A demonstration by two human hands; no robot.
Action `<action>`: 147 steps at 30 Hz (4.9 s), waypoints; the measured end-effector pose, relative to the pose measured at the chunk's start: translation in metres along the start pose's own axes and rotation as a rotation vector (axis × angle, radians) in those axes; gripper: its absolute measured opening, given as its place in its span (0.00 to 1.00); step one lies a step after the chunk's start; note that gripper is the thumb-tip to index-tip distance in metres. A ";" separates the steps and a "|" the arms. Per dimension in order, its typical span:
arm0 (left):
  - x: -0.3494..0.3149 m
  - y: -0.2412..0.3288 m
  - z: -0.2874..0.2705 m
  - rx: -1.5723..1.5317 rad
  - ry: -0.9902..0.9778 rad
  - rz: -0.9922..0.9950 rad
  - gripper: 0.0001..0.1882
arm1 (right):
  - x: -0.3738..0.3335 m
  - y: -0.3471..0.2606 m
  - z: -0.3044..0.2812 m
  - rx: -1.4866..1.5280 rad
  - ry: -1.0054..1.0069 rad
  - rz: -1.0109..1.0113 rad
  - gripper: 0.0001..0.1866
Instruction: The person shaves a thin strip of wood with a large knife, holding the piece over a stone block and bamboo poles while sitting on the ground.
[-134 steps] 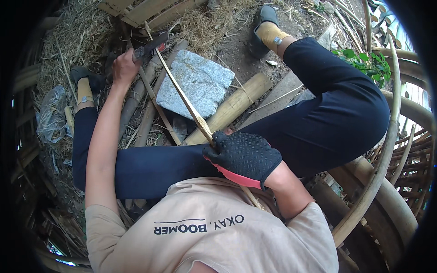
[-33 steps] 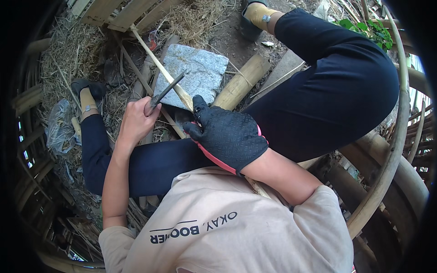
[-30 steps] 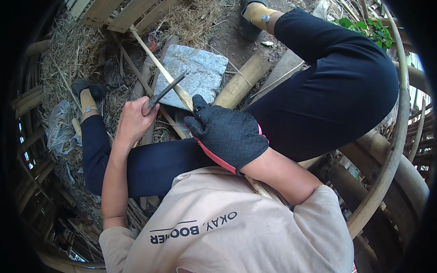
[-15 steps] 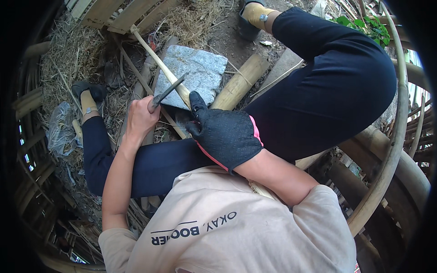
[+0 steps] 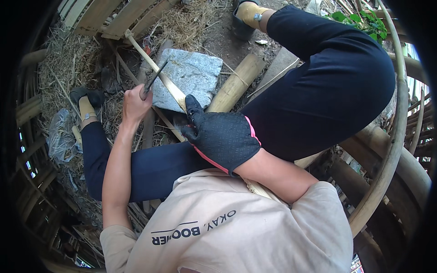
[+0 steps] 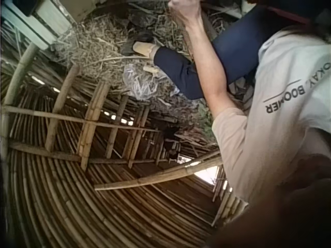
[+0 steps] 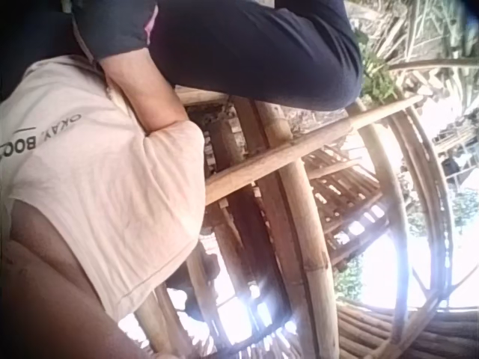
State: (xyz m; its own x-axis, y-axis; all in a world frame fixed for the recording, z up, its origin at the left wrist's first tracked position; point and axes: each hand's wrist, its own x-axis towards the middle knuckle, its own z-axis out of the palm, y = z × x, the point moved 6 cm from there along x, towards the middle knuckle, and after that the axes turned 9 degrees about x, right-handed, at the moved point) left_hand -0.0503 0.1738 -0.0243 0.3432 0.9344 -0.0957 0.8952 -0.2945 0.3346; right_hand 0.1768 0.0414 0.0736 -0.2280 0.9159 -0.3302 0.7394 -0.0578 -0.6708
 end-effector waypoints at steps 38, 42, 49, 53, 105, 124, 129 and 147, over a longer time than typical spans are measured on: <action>-0.023 0.040 0.010 -0.090 0.082 0.327 0.09 | -0.005 0.002 0.010 -0.082 -0.054 -0.021 0.33; -0.005 0.013 0.016 -0.137 0.082 0.075 0.10 | -0.008 0.003 0.008 -0.071 -0.047 -0.036 0.33; -0.002 -0.022 0.012 -0.095 0.045 -0.067 0.12 | -0.009 0.001 0.009 -0.083 -0.070 -0.020 0.32; -0.007 0.002 0.014 -0.123 0.055 0.028 0.11 | -0.009 -0.001 0.010 -0.139 -0.100 0.007 0.32; -0.030 0.046 0.010 -0.298 -0.382 0.110 0.18 | -0.015 0.008 0.011 -0.129 -0.056 -0.011 0.34; 0.003 -0.025 0.013 -0.155 -0.094 -0.100 0.12 | -0.016 0.006 0.011 -0.108 -0.061 -0.023 0.33; -0.013 0.033 0.005 -0.132 -0.064 0.123 0.12 | -0.017 0.007 0.011 -0.111 -0.064 -0.022 0.33; -0.013 0.021 0.000 -0.045 -0.081 0.051 0.10 | -0.015 0.006 0.010 -0.106 -0.079 -0.016 0.34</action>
State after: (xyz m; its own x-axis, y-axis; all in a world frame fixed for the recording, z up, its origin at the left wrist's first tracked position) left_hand -0.0363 0.1553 -0.0165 0.4114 0.8985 -0.1527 0.8628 -0.3300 0.3829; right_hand 0.1781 0.0232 0.0678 -0.2866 0.8821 -0.3739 0.7973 0.0032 -0.6036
